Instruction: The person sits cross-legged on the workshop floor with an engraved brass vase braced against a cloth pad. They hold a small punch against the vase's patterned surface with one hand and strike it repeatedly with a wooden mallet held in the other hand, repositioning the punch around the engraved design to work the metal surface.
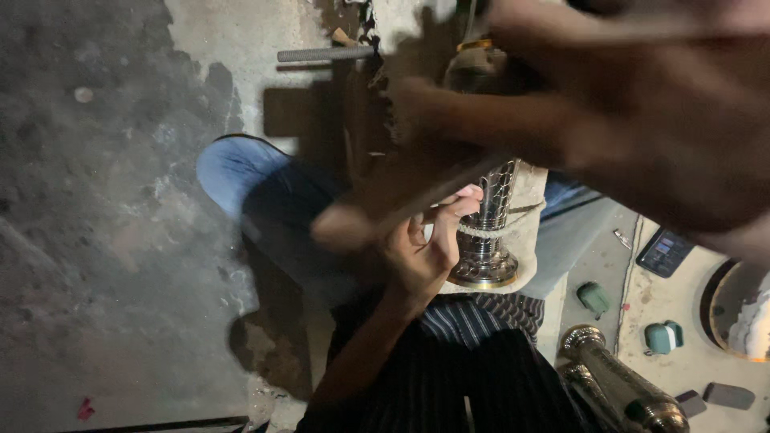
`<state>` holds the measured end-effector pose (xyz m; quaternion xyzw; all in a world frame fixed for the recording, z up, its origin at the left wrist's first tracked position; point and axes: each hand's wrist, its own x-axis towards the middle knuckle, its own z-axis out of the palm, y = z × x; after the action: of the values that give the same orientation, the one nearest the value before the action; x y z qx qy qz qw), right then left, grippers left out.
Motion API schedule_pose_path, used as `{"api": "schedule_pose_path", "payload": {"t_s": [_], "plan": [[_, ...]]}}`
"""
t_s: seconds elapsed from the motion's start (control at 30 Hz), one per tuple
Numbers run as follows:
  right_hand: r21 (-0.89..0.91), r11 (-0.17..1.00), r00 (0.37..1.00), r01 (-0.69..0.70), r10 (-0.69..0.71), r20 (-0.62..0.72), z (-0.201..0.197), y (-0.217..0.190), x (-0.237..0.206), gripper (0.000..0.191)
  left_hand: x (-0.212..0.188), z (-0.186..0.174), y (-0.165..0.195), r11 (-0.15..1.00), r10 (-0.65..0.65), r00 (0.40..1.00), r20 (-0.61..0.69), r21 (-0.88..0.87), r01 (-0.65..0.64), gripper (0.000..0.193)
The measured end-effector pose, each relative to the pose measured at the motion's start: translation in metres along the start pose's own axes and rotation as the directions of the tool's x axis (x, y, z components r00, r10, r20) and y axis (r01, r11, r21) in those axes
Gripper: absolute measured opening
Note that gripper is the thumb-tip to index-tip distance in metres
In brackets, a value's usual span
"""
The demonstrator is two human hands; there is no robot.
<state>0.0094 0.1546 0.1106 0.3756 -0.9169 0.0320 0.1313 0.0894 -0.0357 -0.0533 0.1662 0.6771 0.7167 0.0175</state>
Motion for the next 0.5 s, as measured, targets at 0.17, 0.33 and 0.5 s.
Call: {"api": "schedule_pose_path", "payload": {"t_s": [0.17,0.33,0.5], "plan": [[-0.531,0.845,0.888,0.068,0.191,0.417,-0.011,-0.012,0.0,0.032,0.003,-0.001,-0.006,0.993,0.012,1.0,-0.002,-0.114,-0.012,0.015],[-0.359,0.933,0.986,-0.021,0.079,0.147,0.004,0.002,-0.012,0.048,0.015,-0.004,0.002,0.989,0.054,0.998,0.031,-0.141,-0.05,0.013],[0.022,0.885,0.79,-0.464,0.403,0.463,0.005,0.001,-0.046,0.059,0.033,-0.009,0.015,0.994,0.071,0.99,0.122,-0.089,-0.061,0.014]]}}
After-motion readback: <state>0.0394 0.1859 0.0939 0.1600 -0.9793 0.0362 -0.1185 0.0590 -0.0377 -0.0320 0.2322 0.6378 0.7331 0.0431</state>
